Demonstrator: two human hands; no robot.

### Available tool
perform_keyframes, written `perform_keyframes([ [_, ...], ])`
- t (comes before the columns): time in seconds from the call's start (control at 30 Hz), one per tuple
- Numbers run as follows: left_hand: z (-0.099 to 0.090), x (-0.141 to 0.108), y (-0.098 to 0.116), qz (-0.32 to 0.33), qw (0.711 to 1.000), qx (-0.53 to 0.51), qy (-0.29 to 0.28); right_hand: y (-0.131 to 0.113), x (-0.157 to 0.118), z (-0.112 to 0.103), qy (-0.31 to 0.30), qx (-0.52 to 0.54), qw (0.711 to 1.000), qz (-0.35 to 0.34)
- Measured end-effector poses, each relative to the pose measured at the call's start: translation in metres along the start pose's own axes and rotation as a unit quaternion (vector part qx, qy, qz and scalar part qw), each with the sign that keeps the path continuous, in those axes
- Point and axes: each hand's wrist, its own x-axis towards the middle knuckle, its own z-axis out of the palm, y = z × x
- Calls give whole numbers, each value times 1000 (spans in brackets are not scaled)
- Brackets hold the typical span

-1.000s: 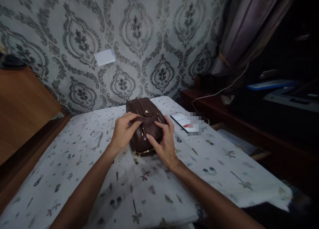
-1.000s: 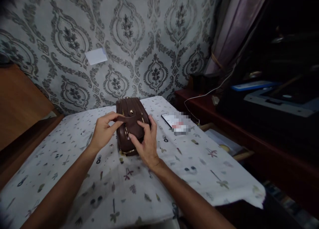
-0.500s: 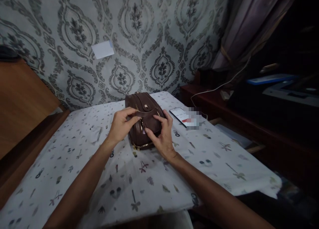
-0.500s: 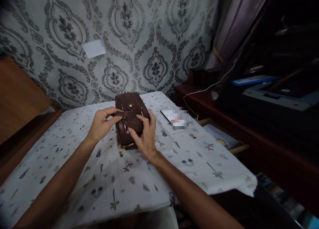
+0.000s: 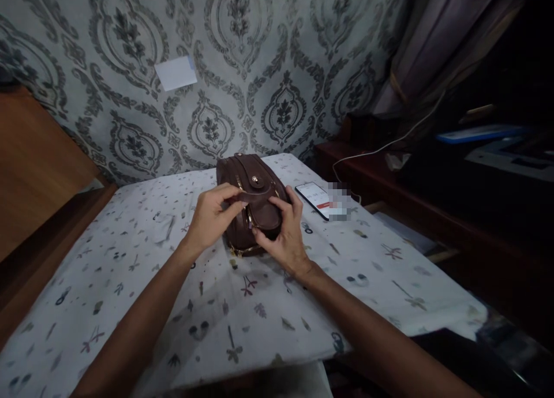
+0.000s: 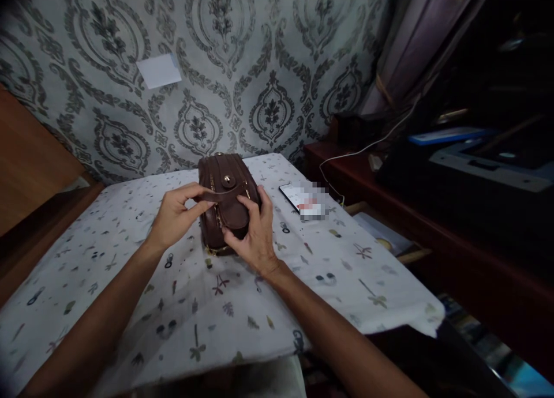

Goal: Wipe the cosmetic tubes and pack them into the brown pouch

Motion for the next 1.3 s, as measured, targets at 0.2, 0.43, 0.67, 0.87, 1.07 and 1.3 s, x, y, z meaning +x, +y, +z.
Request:
perform_keyframes([
  [0.2, 1, -2, -3, 2, 1000, -18, 12, -3, 0, 7, 28, -9, 999, 16],
  [0.43, 0, -3, -2, 1, 1000, -14, 10, -3, -2, -5, -16, 48, 999, 12],
  [0.67, 0, -2, 0, -4, 1000, 7, 3, -5, -2, -2, 5, 51, 998, 38],
  [0.87, -1, -4, 3, 0, 1000, 19, 0, -6, -3, -3, 6, 35, 999, 33],
  [1.07, -2, -5, 2, 7, 1000, 22, -9, -7, -2, -5, 7, 33, 999, 27],
  [1.3, 6, 9, 15, 8, 985, 170, -6, -9, -4, -2, 63, 22, 996, 58],
])
